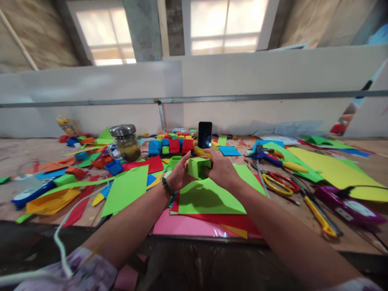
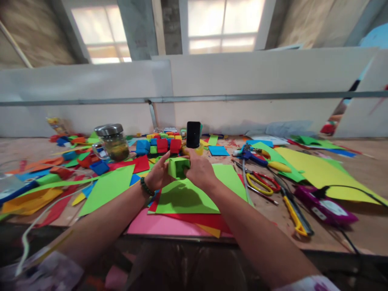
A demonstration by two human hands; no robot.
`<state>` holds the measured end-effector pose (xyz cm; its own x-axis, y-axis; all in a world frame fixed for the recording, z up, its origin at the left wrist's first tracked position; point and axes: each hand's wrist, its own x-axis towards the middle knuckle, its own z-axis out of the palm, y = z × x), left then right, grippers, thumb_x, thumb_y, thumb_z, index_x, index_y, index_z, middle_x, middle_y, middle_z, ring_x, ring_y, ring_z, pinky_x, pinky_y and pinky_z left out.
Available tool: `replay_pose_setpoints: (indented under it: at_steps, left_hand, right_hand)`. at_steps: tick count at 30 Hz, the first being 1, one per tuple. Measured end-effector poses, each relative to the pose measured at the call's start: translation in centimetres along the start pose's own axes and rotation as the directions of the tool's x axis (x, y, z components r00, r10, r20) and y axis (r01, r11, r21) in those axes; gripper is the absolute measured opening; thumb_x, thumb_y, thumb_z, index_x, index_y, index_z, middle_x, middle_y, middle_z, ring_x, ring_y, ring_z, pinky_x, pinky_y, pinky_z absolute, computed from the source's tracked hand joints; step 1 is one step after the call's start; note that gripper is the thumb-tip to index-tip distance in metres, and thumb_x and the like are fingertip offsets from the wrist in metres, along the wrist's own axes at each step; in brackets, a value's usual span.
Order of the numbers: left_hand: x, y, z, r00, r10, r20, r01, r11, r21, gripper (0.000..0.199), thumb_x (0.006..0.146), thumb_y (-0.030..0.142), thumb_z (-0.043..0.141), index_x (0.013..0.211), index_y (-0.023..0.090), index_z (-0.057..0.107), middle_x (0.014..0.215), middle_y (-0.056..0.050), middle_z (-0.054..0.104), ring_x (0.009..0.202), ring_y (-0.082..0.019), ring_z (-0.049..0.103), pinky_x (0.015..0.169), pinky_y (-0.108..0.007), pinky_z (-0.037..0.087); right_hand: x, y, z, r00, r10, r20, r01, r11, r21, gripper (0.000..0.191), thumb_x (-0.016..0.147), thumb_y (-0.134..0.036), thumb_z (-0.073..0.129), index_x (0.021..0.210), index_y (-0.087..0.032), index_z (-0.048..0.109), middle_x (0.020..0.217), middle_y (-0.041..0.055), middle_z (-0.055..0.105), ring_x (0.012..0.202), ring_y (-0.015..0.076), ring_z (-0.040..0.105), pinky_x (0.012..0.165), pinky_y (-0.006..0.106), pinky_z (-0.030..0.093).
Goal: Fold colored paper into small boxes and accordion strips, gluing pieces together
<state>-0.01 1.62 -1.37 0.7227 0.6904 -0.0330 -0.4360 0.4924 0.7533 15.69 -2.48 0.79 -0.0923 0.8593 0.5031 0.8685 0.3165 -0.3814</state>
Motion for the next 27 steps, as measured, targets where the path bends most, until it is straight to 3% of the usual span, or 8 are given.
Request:
replay_pose_setpoints:
  at_steps: [6, 11, 14, 16, 20, 23, 25, 27]
  left_hand:
    - [0.5, -0.2, -0.4, 0.999, 0.026, -0.042, -0.023, 0.997, 0.076, 0.065, 0.091, 0.061, 0.034, 0.120, 0.010, 0.062, 0.096, -0.015, 0.073, 0.082, -0.022, 0.071, 0.078, -0.031, 0.053]
    - [0.4, -0.2, -0.5, 1.000, 0.024, -0.012, -0.024, 1.000, 0.003, 0.082, 0.085, 0.072, 0.022, 0.122, 0.010, 0.060, 0.100, -0.017, 0.071, 0.085, -0.024, 0.070, 0.079, -0.037, 0.053]
    - [0.2, -0.2, -0.2, 1.000, 0.025, 0.013, -0.026, 0.999, 0.041, 0.068, 0.090, 0.065, 0.029, 0.125, 0.014, 0.058, 0.103, -0.014, 0.071, 0.081, -0.021, 0.070, 0.077, -0.037, 0.054]
    - [0.1, -0.1, -0.2, 1.000, 0.013, -0.020, -0.012, 0.996, 0.089, 0.059, 0.094, 0.056, 0.031, 0.121, 0.013, 0.060, 0.097, -0.013, 0.072, 0.074, -0.019, 0.069, 0.071, -0.033, 0.055]
    - [0.0, 0.6, -0.8, 1.000, 0.023, -0.014, -0.022, 0.996, 0.086, 0.064, 0.094, 0.056, 0.025, 0.113, 0.009, 0.063, 0.086, -0.014, 0.072, 0.068, -0.020, 0.068, 0.059, -0.029, 0.054]
    - [-0.2, 1.2, -1.2, 0.997, 0.070, 0.043, -0.073, 0.996, 0.051, 0.061, 0.095, 0.054, 0.026, 0.120, 0.010, 0.061, 0.088, -0.014, 0.071, 0.069, -0.020, 0.068, 0.058, -0.028, 0.053]
    - [-0.2, 1.4, -1.4, 0.995, 0.092, 0.041, -0.093, 0.995, 0.033, 0.059, 0.095, 0.053, 0.027, 0.124, 0.011, 0.058, 0.091, -0.013, 0.071, 0.072, -0.020, 0.068, 0.059, -0.029, 0.054]
    - [-0.2, 1.4, -1.5, 0.994, 0.107, 0.004, -0.107, 0.994, 0.020, 0.061, 0.095, 0.054, 0.027, 0.125, 0.011, 0.058, 0.093, -0.012, 0.071, 0.074, -0.019, 0.067, 0.060, -0.028, 0.053]
  right_hand:
    - [-0.6, -0.9, 0.0, 1.000, 0.002, 0.025, 0.001, 0.993, -0.115, 0.062, 0.075, -0.030, 0.063, 0.133, -0.019, 0.045, 0.086, 0.0088, 0.071, 0.074, 0.0273, 0.067, 0.061, 0.032, 0.044]
    - [-0.4, -0.6, 0.1, 0.998, 0.037, -0.056, -0.037, 0.999, 0.003, 0.049, 0.072, -0.021, 0.063, 0.120, -0.020, 0.053, 0.088, 0.0068, 0.070, 0.083, 0.0258, 0.067, 0.067, 0.032, 0.046]
    - [-0.1, -0.3, 0.4, 0.997, 0.063, -0.043, -0.059, 0.993, 0.098, 0.052, 0.070, -0.018, 0.063, 0.120, -0.020, 0.052, 0.089, 0.0058, 0.069, 0.082, 0.0241, 0.066, 0.069, 0.032, 0.047]
    - [0.0, -0.1, 0.4, 0.998, 0.037, -0.053, -0.026, 0.978, 0.205, 0.051, 0.075, -0.025, 0.063, 0.123, -0.019, 0.050, 0.089, 0.0049, 0.069, 0.076, 0.0211, 0.066, 0.067, 0.031, 0.047]
    - [-0.2, 0.0, -1.0, 0.966, 0.029, -0.255, 0.060, 0.940, 0.335, 0.035, 0.089, -0.041, 0.048, 0.115, -0.018, 0.052, 0.071, 0.0009, 0.063, 0.062, 0.0159, 0.059, 0.061, 0.029, 0.046]
    - [-0.9, -0.1, -2.2, 0.909, -0.154, -0.386, 0.259, 0.937, 0.236, 0.022, 0.091, -0.034, 0.042, 0.094, -0.021, 0.060, 0.082, 0.0057, 0.065, 0.078, 0.0187, 0.061, 0.074, 0.034, 0.048]
    - [-1.4, -0.3, -2.5, 0.883, -0.358, -0.304, 0.411, 0.902, 0.130, 0.019, 0.086, -0.032, 0.047, 0.091, -0.023, 0.063, 0.094, 0.0074, 0.067, 0.090, 0.0212, 0.062, 0.083, 0.038, 0.048]
    - [-1.8, -0.7, -2.3, 0.852, -0.504, -0.141, 0.516, 0.855, 0.056, 0.022, 0.082, -0.032, 0.051, 0.098, -0.025, 0.065, 0.103, 0.0065, 0.068, 0.095, 0.0218, 0.062, 0.084, 0.037, 0.048]
